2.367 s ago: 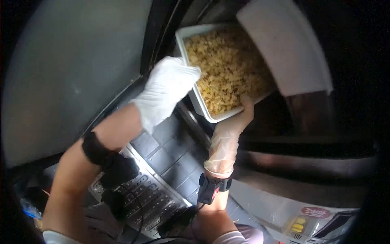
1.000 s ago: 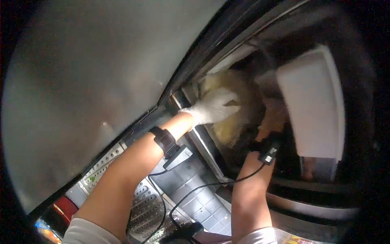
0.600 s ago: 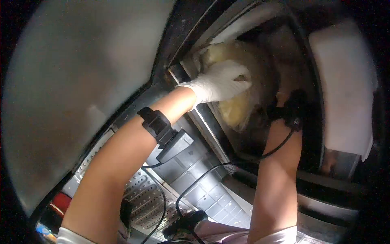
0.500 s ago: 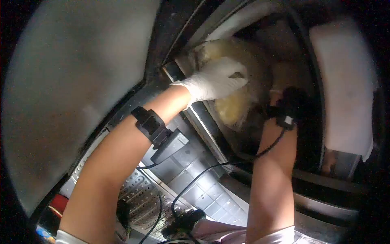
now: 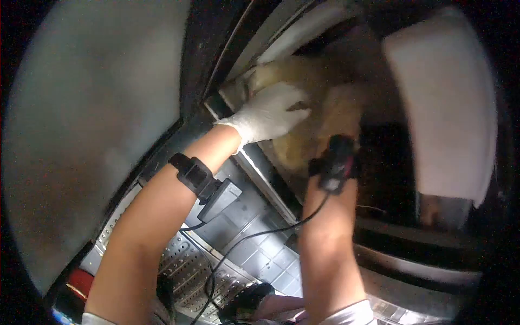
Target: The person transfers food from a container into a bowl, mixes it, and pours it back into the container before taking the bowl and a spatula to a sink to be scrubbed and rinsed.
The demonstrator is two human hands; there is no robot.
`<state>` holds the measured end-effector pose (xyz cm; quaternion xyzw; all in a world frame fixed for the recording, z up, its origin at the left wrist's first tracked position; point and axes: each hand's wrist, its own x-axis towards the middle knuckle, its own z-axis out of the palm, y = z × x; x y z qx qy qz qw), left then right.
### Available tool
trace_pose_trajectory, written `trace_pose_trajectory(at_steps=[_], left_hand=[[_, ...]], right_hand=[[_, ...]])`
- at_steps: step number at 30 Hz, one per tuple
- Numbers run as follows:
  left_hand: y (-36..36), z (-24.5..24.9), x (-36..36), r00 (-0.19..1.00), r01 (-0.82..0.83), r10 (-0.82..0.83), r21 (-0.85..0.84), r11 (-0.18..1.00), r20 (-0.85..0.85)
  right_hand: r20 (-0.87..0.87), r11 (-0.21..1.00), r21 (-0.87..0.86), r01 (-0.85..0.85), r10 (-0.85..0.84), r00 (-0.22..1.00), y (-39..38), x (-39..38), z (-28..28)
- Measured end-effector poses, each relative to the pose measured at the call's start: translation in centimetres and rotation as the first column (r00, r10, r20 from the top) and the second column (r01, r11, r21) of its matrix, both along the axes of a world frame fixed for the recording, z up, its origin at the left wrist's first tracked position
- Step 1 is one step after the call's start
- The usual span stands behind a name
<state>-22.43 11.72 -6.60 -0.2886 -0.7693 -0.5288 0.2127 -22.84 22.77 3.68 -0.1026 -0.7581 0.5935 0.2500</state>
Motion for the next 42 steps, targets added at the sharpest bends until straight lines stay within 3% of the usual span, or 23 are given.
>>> trace_pose_trajectory(at_steps=[6,7,8,10,15,16,17,18,20,24,26,28,30,32,33,34,35,36,38,39,40,42], left_hand=[[-0.3,0.5,-0.3,1.0,-0.004,0.005,0.083,0.997,-0.02],[-0.8,1.7,0.2,0.979,0.107,-0.119,0.075,0.991,0.166],[-0.7,2.1,0.4,0.985,0.108,-0.118,0.076,0.991,0.129],[-0.1,1.8,0.1,0.932,0.19,-0.202,0.069,0.979,0.302],[-2.5,3.1,2.3,0.91,-0.037,0.028,0.013,0.999,0.415],[-3.4,3.6,4.0,0.898,-0.1,0.09,0.0,0.995,0.43],[-3.5,1.6,4.6,0.942,-0.244,0.256,-0.081,0.966,0.217],[-4.0,2.7,6.1,0.938,-0.251,0.264,-0.089,0.964,0.224],[-5.5,6.0,9.5,0.901,-0.318,0.334,-0.101,0.943,0.276],[-8.7,9.6,13.5,0.797,-0.423,0.432,-0.121,0.898,0.422],[-10.2,11.3,15.2,0.728,-0.401,0.408,-0.141,0.905,0.55],[-10.4,11.7,18.9,0.828,-0.345,0.415,-0.241,0.907,0.377],[-10.7,12.2,20.5,0.807,-0.279,0.334,-0.183,0.943,0.487],[-11.0,10.0,21.6,0.703,-0.35,0.24,0.032,0.936,0.67],[-11.5,13.4,21.7,0.573,-0.499,0.034,0.316,0.807,0.819],[-12.8,18.1,22.4,0.574,-0.48,0.008,0.329,0.813,0.819],[-15.1,21.2,21.2,0.542,-0.437,0.174,0.099,0.894,0.822],[-16.7,24.0,19.0,0.521,-0.364,0.332,-0.147,0.92,0.786],[-15.2,27.6,21.6,0.535,-0.461,0.374,-0.109,0.881,0.758],[-15.3,30.1,23.9,0.665,-0.556,0.526,-0.118,0.823,0.53],[-17.3,33.5,23.7,0.721,-0.631,0.63,-0.104,0.769,0.289],[-19.2,38.9,27.8,0.669,-0.726,0.742,-0.174,0.665,0.043]], right_hand=[[0.115,0.999,-0.038,0.011,-0.006,0.993,-4.9,5.2,0.5],[0.13,0.998,-0.062,0.011,-0.003,0.991,-5.5,6.3,-0.1],[0.101,0.993,-0.121,0.005,0.007,0.995,-6.0,7.1,-0.1],[-0.131,0.928,-0.367,-0.057,0.009,0.991,-5.8,7.7,-2.5],[-0.205,0.873,-0.401,-0.278,0.211,0.956,-5.7,8.6,-4.6],[-0.179,0.869,-0.417,-0.266,0.208,0.962,-6.2,9.9,-3.9],[-0.135,0.837,-0.48,-0.263,0.225,0.965,-6.4,11.2,-2.6],[-0.102,0.799,-0.54,-0.264,0.249,0.963,-6.7,12.1,-1.3],[-0.015,0.858,-0.454,-0.239,0.261,0.965,-7.1,13.7,-0.1],[0.144,0.795,-0.555,-0.247,0.384,0.912,-8.3,14.3,1.5],[0.241,0.732,-0.605,-0.315,0.545,0.803,-8.3,14.7,2.3],[0.301,0.747,-0.579,-0.328,0.569,0.765,-7.6,17.2,2.5],[0.406,0.751,-0.585,-0.308,0.599,0.69,-7.7,18.3,3.3],[0.45,0.739,-0.603,-0.301,0.626,0.636,-7.8,19.0,4.1],[0.489,0.725,-0.624,-0.293,0.654,0.577,-7.9,19.2,4.9],[0.53,0.735,-0.622,-0.271,0.65,0.545,-8.0,20.8,7.5],[0.557,0.737,-0.623,-0.262,0.653,0.513,-9.0,20.2,8.0],[0.575,0.739,-0.629,-0.241,0.651,0.495,-9.4,19.1,9.0],[0.578,0.701,-0.675,-0.229,0.695,0.428,-6.4,21.5,10.2],[0.623,0.733,-0.62,-0.28,0.677,0.392,-6.0,23.0,11.7],[0.63,0.736,-0.618,-0.275,0.673,0.388,-7.1,22.6,13.9],[0.624,0.717,-0.638,-0.282,0.696,0.357,-6.6,25.9,18.1]])
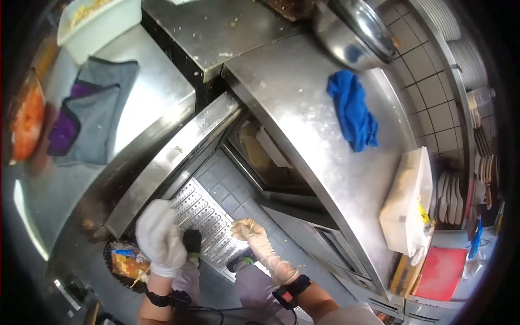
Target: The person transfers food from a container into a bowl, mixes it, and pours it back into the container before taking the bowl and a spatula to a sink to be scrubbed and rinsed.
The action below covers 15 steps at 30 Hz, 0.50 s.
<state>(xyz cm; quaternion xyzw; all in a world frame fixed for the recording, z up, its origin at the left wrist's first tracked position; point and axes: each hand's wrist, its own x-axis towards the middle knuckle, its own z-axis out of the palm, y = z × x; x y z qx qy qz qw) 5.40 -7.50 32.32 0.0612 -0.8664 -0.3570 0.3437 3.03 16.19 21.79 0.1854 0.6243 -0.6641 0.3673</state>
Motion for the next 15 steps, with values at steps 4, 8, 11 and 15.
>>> trace_pose_trajectory(at_steps=[4,8,11,15], left_hand=[[-4.0,5.5,-0.8,0.914,-0.195,0.256,-0.214,0.957,0.315],[-5.7,5.2,0.7,0.745,-0.19,0.186,-0.064,0.98,0.641],[-5.8,4.6,1.9,0.72,-0.056,0.062,-0.031,0.998,0.691],[-2.3,5.3,3.8,0.494,0.021,-0.165,0.178,0.984,0.854]], right_hand=[[0.018,1.0,0.014,0.003,-0.003,1.0,1.4,1.1,7.4],[-0.023,0.997,0.073,0.011,-0.01,1.0,4.7,2.5,14.4],[-0.054,0.986,0.101,0.129,-0.124,0.991,8.1,3.8,18.7],[-0.106,0.959,0.193,0.206,-0.188,0.976,12.9,6.0,23.9]])
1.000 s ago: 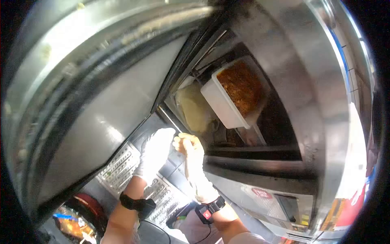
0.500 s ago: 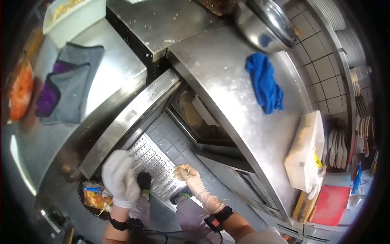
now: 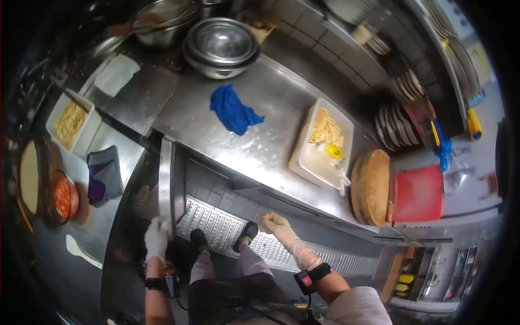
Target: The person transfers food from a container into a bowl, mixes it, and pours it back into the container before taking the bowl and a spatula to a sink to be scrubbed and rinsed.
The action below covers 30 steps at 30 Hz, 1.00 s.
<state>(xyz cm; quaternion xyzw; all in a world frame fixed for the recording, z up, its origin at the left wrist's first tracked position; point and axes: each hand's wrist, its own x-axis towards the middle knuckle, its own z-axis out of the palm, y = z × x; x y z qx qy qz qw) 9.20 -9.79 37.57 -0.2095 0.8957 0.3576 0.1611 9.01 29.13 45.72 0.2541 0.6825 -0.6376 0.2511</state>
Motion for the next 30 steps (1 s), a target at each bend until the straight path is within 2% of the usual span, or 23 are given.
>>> trace_pose_trajectory(at_steps=[1,3,5,6,7,8,9,11,12,13,15,16,18,19,20,21,22,25,26,27,28,29,30], left_hand=[[1.4,0.2,0.6,0.999,0.035,-0.036,0.032,0.999,0.041],[2.8,-5.4,1.8,0.993,0.065,-0.073,0.086,0.994,0.089],[7.0,-3.9,0.0,0.962,0.265,-0.256,-0.093,0.96,0.093],[8.8,-2.4,-1.6,0.963,0.206,-0.224,0.123,0.971,0.151],[10.6,-1.8,-2.0,0.962,0.221,-0.237,0.12,0.968,0.137],[12.6,-1.7,-2.8,0.98,0.085,-0.132,0.292,0.953,0.147],[14.2,-2.0,-3.5,0.983,-0.057,-0.029,0.451,0.891,0.181],[16.1,-4.4,-5.3,0.958,-0.183,-0.032,0.692,0.698,0.286],[16.5,-6.7,-6.0,0.983,0.097,-0.174,0.636,0.765,0.061],[17.1,-8.7,-7.0,0.931,0.362,-0.334,0.509,0.781,-0.149],[19.2,-10.1,-8.7,0.965,0.235,-0.261,0.436,0.869,-0.001],[20.0,-8.1,-9.3,0.968,0.227,-0.251,0.433,0.872,-0.003],[21.8,-2.4,-9.5,0.972,0.012,-0.084,0.307,0.952,0.222],[20.8,-3.6,-9.1,0.861,0.508,-0.508,-0.034,0.86,0.032],[18.7,-5.6,-8.8,0.529,0.775,-0.849,-0.419,0.473,0.019],[17.6,-9.2,-8.6,0.839,0.544,-0.544,-0.061,0.837,0.026],[17.1,-11.9,-8.3,0.971,0.103,-0.155,0.266,0.959,0.182],[16.5,-3.6,-5.1,0.982,0.006,-0.034,0.151,0.989,0.187],[15.6,-2.3,-4.8,0.981,-0.015,-0.014,0.145,0.989,0.196],[14.4,-1.3,-4.3,0.956,-0.043,0.008,0.115,0.992,0.293],[13.1,-1.1,-3.4,0.919,-0.077,0.038,0.083,0.994,0.393],[11.1,-2.2,-2.4,0.945,0.052,-0.044,-0.016,0.999,0.325],[9.4,-3.6,-1.2,0.953,-0.041,0.041,-0.006,0.999,0.299]], right_hand=[[-0.001,0.999,0.001,0.036,-0.036,0.999,1.3,0.9,1.0],[-0.013,0.995,0.017,0.1,-0.099,0.995,3.4,1.9,3.6],[-0.036,0.99,0.058,0.125,-0.123,0.992,5.9,4.1,4.6],[-0.033,0.984,0.07,0.162,-0.16,0.987,7.1,5.0,5.1],[-0.046,0.982,0.069,0.176,-0.173,0.984,8.3,6.2,5.5],[-0.04,0.971,0.071,0.23,-0.228,0.973,9.4,7.2,5.7],[-0.029,0.957,0.073,0.281,-0.279,0.96,10.5,8.2,5.9],[-0.011,0.945,0.064,0.322,-0.322,0.947,12.6,10.3,6.0],[0.009,0.933,0.069,0.353,-0.354,0.935,13.6,11.2,6.0],[0.025,0.921,0.074,0.382,-0.384,0.923,14.9,11.5,5.8],[0.046,0.938,0.054,0.343,-0.345,0.937,16.7,10.8,5.6],[0.028,0.92,0.017,0.391,-0.391,0.92,16.8,9.1,6.5],[-0.047,0.881,-0.02,0.473,-0.474,0.879,17.1,5.2,7.5],[-0.095,0.866,-0.029,0.499,-0.5,0.861,17.8,2.9,7.4],[-0.121,0.877,-0.006,0.48,-0.477,0.871,19.0,0.3,7.3],[-0.144,0.89,0.016,0.457,-0.45,0.881,19.8,-2.2,7.0],[-0.135,0.897,0.014,0.442,-0.436,0.89,20.4,-4.6,6.9],[-0.074,0.942,0.13,0.309,-0.301,0.951,21.4,-8.4,5.2],[-0.054,0.946,0.179,0.269,-0.264,0.963,22.0,-8.8,3.9],[-0.031,0.948,0.228,0.221,-0.22,0.975,22.5,-8.9,2.2],[-0.317,0.932,0.354,0.078,0.042,0.947,23.6,-7.4,-0.2],[-0.243,0.944,0.31,0.111,-0.034,0.969,24.3,-5.9,-0.8],[-0.161,0.952,0.272,0.142,-0.101,0.982,24.4,-4.8,-1.4]])
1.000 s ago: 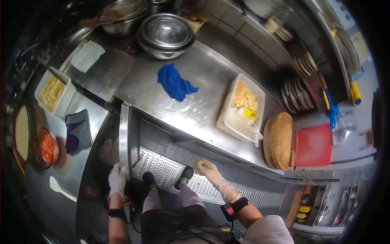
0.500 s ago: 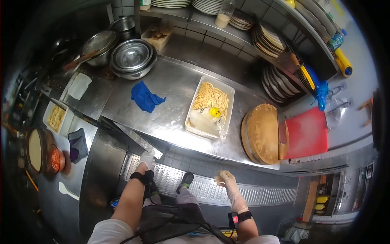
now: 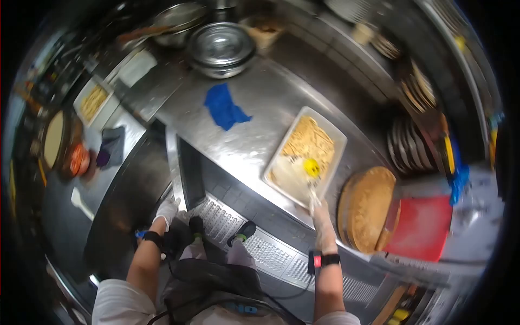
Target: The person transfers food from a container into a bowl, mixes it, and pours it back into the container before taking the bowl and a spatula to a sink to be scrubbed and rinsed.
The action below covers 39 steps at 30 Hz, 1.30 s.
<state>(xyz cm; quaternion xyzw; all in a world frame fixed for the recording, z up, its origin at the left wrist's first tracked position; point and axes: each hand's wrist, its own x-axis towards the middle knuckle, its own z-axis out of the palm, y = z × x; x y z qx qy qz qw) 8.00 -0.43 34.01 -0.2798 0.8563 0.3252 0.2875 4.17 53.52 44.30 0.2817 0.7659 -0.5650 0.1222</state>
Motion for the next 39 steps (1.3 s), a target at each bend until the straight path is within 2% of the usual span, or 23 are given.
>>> trace_pose_trajectory(at_steps=[1,3,4,5,7,9,12,16,19,21,22,23,25,26,28,30,31,32,33,34,36,37,39], left_hand=[[-1.7,-0.9,1.3,0.996,-0.089,0.09,0.005,0.996,-0.023],[-1.9,5.1,0.9,0.943,-0.329,0.323,0.082,0.941,0.076],[-4.3,2.4,1.9,0.948,-0.317,0.316,0.053,0.947,0.036],[-5.8,1.4,2.5,0.959,-0.277,0.277,0.004,0.961,-0.057],[-6.8,2.5,2.2,0.991,-0.101,0.068,-0.316,0.943,-0.114],[-7.9,3.4,1.3,0.993,-0.107,0.08,-0.349,0.931,-0.09],[-9.2,3.7,1.3,0.99,-0.118,0.078,-0.402,0.908,-0.114],[-10.1,3.6,1.4,0.966,-0.217,0.143,-0.376,0.901,-0.215],[-11.0,3.0,1.1,0.944,-0.269,0.167,-0.367,0.891,-0.286],[-11.8,2.6,0.3,0.941,-0.242,0.105,-0.423,0.873,-0.322],[-12.3,1.6,0.1,0.891,-0.225,-0.019,-0.479,0.848,-0.453],[-12.5,1.0,-0.1,0.893,-0.217,-0.023,-0.475,0.853,-0.45],[-12.6,1.1,-0.1,0.856,-0.273,0.021,-0.417,0.867,-0.517],[-12.9,0.9,-0.1,0.84,-0.267,-0.004,-0.42,0.867,-0.543],[-13.4,0.7,-0.3,0.817,-0.255,-0.04,-0.422,0.87,-0.575],[-13.9,0.2,-0.1,0.816,-0.243,-0.061,-0.437,0.866,-0.574],[-13.9,0.4,0.0,0.84,-0.235,-0.039,-0.427,0.873,-0.541],[-14.1,0.1,0.1,0.82,-0.23,-0.055,-0.415,0.88,-0.57],[-14.3,-0.2,0.3,0.798,-0.225,-0.069,-0.403,0.887,-0.598],[-14.4,0.0,0.5,0.831,-0.199,-0.07,-0.413,0.889,-0.552],[-14.3,0.0,0.3,0.83,-0.215,-0.036,-0.379,0.9,-0.556],[-14.4,-0.1,0.4,0.836,-0.211,-0.036,-0.382,0.9,-0.548],[-14.8,-0.4,1.2,0.832,-0.214,-0.032,-0.373,0.903,-0.554]], right_hand=[[0.006,0.997,-0.073,-0.002,0.002,1.0,-0.9,1.8,1.8],[0.116,0.997,-0.062,-0.04,0.047,0.992,-3.5,3.7,5.6],[0.167,0.999,-0.033,-0.043,0.048,0.985,-4.9,4.5,6.8],[0.094,0.989,-0.149,-0.021,0.035,0.995,-6.3,5.8,7.5],[0.02,0.945,-0.328,0.005,0.001,1.0,-8.4,8.1,7.3],[0.192,0.902,-0.423,0.084,-0.001,0.981,-9.3,10.1,6.6],[0.344,0.918,-0.392,0.065,0.081,0.935,-12.9,10.4,6.5],[0.314,0.875,-0.463,-0.139,0.309,0.898,-20.2,9.4,3.3],[0.497,0.857,-0.515,0.018,0.281,0.821,-25.5,9.7,-0.8],[0.43,0.861,-0.508,-0.01,0.264,0.863,-27.7,10.1,-5.8],[0.287,0.871,-0.438,-0.221,0.368,0.884,-29.3,9.5,-7.3],[0.293,0.876,-0.434,-0.212,0.36,0.886,-29.9,9.3,-9.8],[0.413,0.88,-0.468,0.075,0.143,0.899,-30.0,9.5,-16.6],[0.286,0.919,-0.366,-0.146,0.26,0.922,-29.9,9.4,-19.6],[0.205,0.936,-0.254,-0.244,0.298,0.932,-30.2,8.3,-24.1],[0.145,0.872,0.128,-0.472,0.454,0.879,-32.5,4.5,-24.8],[0.154,0.875,0.128,-0.467,0.448,0.881,-33.3,2.9,-26.4],[0.086,0.98,-0.083,-0.183,0.19,0.978,-33.9,1.5,-28.2],[0.077,0.947,-0.299,0.114,-0.095,0.992,-34.3,0.3,-29.9],[0.081,0.948,-0.295,0.119,-0.1,0.992,-34.4,-0.9,-31.6],[-0.081,1.0,0.015,-0.014,0.015,0.997,-34.0,-3.5,-35.2],[-0.084,1.0,0.011,-0.014,0.014,0.996,-33.9,-4.9,-37.4],[-0.305,0.992,0.129,-0.013,0.052,0.951,-33.9,-7.7,-41.0]])
